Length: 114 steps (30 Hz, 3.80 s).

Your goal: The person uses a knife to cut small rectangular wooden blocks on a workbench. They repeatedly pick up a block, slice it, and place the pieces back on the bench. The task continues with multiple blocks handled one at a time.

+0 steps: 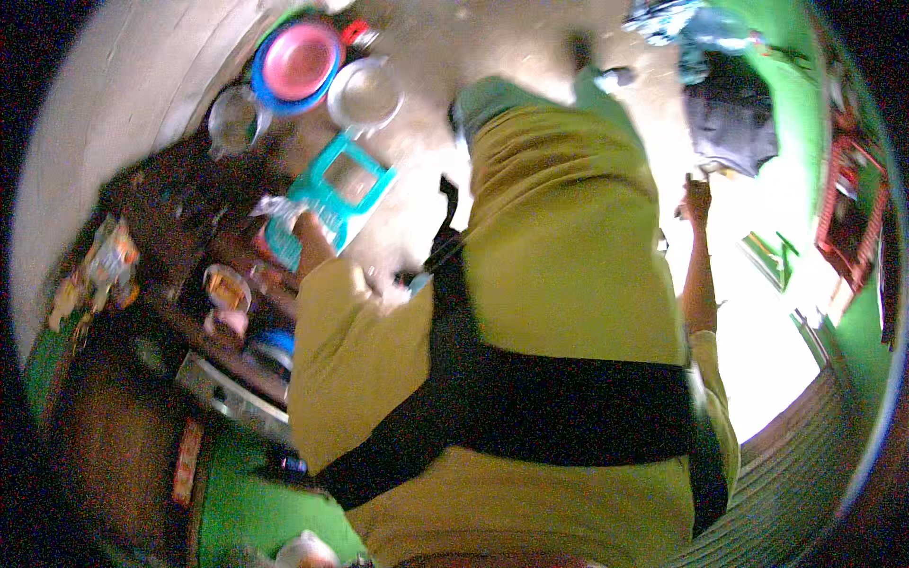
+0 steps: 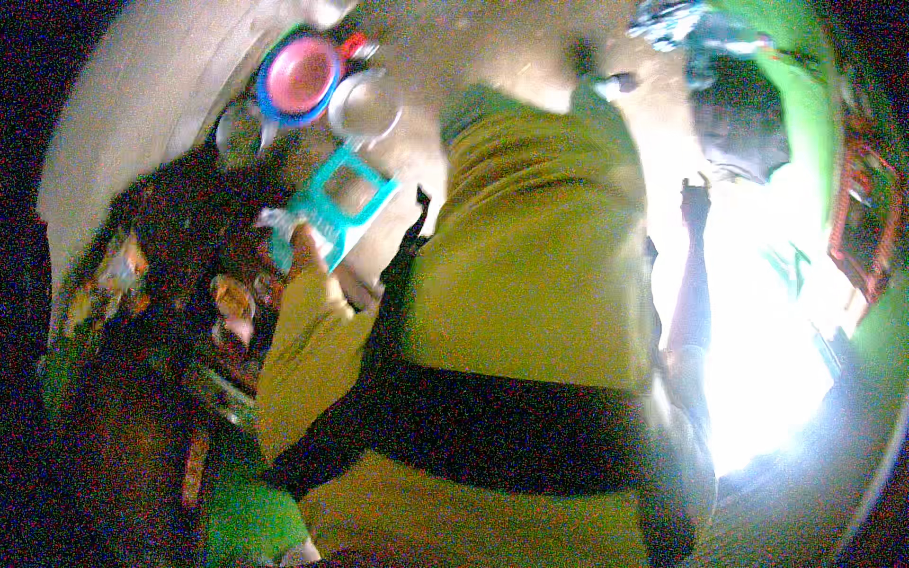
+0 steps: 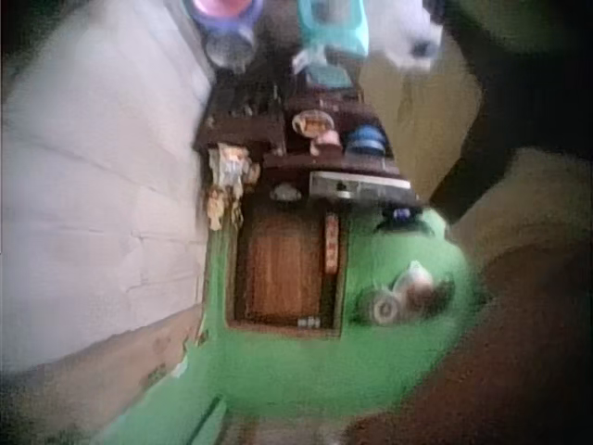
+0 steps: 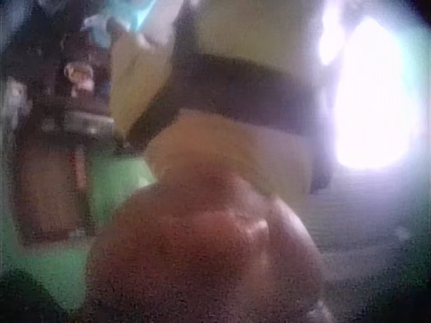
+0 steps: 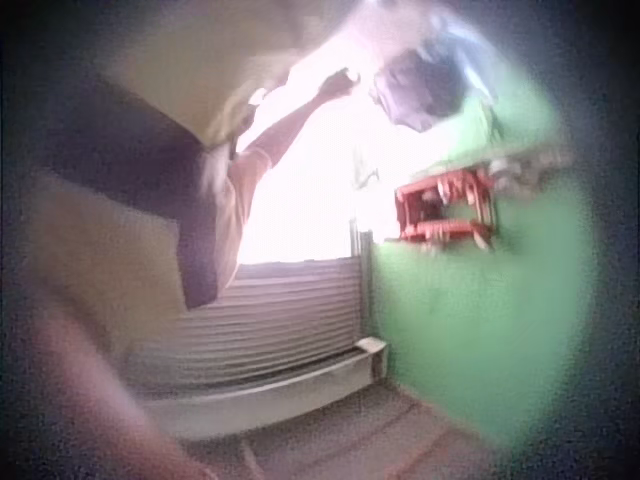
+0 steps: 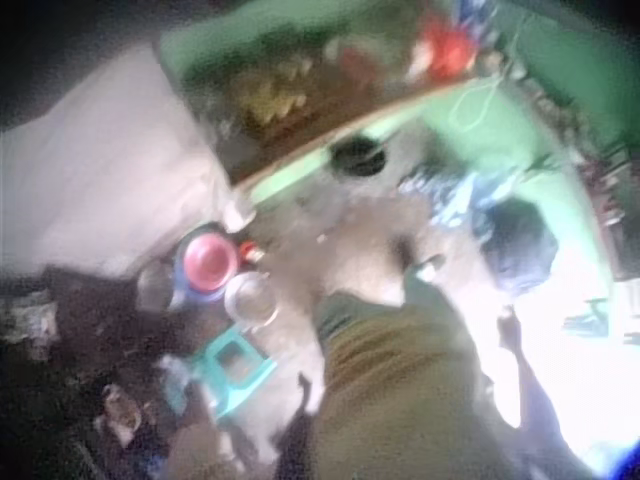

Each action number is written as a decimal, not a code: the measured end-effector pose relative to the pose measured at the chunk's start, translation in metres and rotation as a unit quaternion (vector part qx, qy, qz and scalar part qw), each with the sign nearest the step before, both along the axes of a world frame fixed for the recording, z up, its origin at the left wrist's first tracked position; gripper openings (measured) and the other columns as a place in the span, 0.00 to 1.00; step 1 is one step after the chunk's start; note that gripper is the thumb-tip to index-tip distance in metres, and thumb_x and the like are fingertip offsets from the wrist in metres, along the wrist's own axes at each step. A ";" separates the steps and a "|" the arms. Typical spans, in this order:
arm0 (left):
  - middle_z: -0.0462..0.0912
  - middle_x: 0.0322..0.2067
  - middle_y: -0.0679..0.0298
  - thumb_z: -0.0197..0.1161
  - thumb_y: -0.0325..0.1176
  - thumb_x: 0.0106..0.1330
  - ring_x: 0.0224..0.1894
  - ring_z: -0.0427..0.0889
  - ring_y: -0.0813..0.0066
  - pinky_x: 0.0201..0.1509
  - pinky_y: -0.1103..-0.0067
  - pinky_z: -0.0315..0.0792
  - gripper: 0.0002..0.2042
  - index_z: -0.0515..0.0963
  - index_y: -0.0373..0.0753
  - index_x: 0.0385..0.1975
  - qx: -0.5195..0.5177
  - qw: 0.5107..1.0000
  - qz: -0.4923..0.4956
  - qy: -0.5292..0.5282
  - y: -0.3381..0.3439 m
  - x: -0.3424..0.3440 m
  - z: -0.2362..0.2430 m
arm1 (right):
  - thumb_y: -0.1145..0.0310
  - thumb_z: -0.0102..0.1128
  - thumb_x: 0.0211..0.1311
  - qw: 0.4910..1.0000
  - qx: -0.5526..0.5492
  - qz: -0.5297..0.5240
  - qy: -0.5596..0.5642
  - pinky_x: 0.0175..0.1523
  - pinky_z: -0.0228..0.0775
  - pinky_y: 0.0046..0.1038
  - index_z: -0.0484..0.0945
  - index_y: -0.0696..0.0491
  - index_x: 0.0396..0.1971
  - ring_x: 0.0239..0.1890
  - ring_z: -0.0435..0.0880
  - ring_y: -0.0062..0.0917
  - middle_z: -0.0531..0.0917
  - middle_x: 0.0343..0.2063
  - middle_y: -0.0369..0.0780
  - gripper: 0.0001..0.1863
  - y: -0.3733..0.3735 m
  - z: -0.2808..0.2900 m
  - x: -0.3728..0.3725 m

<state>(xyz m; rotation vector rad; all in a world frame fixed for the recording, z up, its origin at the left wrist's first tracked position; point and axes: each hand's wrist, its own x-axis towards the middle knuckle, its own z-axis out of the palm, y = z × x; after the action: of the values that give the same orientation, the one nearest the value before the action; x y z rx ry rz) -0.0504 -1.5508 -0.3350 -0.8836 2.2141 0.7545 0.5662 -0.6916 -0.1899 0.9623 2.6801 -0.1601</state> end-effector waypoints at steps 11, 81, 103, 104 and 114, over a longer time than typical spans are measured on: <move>0.85 0.42 0.66 0.65 0.53 0.75 0.39 0.82 0.69 0.44 0.68 0.77 0.21 0.80 0.40 0.53 0.072 0.979 -0.156 -0.112 0.192 0.050 0.045 | 0.62 0.66 0.70 0.921 -0.091 -0.283 0.253 0.31 0.73 0.40 0.75 0.50 0.61 0.22 0.84 0.36 0.82 0.19 0.45 0.22 -0.057 0.057 -0.181; 0.83 0.52 0.52 0.84 0.40 0.56 0.56 0.83 0.54 0.61 0.62 0.78 0.33 0.77 0.37 0.60 0.406 0.369 -0.786 0.285 1.565 0.042 0.358 | 0.67 0.50 0.82 0.620 -0.521 -0.447 0.380 0.21 0.67 0.21 0.78 0.51 0.55 0.20 0.76 0.16 0.78 0.23 0.32 0.11 0.648 0.177 -0.215; 0.89 0.49 0.55 0.76 0.40 0.66 0.50 0.90 0.67 0.54 0.71 0.84 0.24 0.81 0.37 0.58 0.595 0.460 -0.657 0.040 1.578 0.043 0.316 | 0.66 0.57 0.77 0.807 -0.230 -0.320 0.440 0.27 0.76 0.23 0.82 0.58 0.54 0.24 0.81 0.17 0.84 0.27 0.37 0.14 0.624 0.193 -0.302; 0.89 0.49 0.56 0.75 0.40 0.67 0.50 0.90 0.67 0.54 0.71 0.83 0.23 0.81 0.37 0.59 0.587 0.466 -0.662 0.031 1.585 0.039 0.307 | 0.65 0.57 0.77 0.804 -0.230 -0.326 0.441 0.27 0.76 0.23 0.81 0.57 0.54 0.25 0.81 0.17 0.84 0.27 0.37 0.14 0.625 0.202 -0.305; 0.89 0.48 0.55 0.75 0.42 0.69 0.50 0.90 0.65 0.54 0.71 0.83 0.22 0.82 0.37 0.57 0.470 0.440 -0.751 0.149 1.582 0.038 0.350 | 0.65 0.57 0.78 0.745 -0.294 -0.376 0.466 0.28 0.75 0.22 0.81 0.56 0.55 0.26 0.81 0.16 0.83 0.27 0.34 0.15 0.626 0.236 -0.312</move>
<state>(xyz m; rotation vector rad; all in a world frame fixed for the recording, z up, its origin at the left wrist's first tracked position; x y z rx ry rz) -0.0124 0.0316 0.0149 1.7168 1.3594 0.8501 0.2539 -0.0657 0.0462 1.9925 2.3265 -1.9725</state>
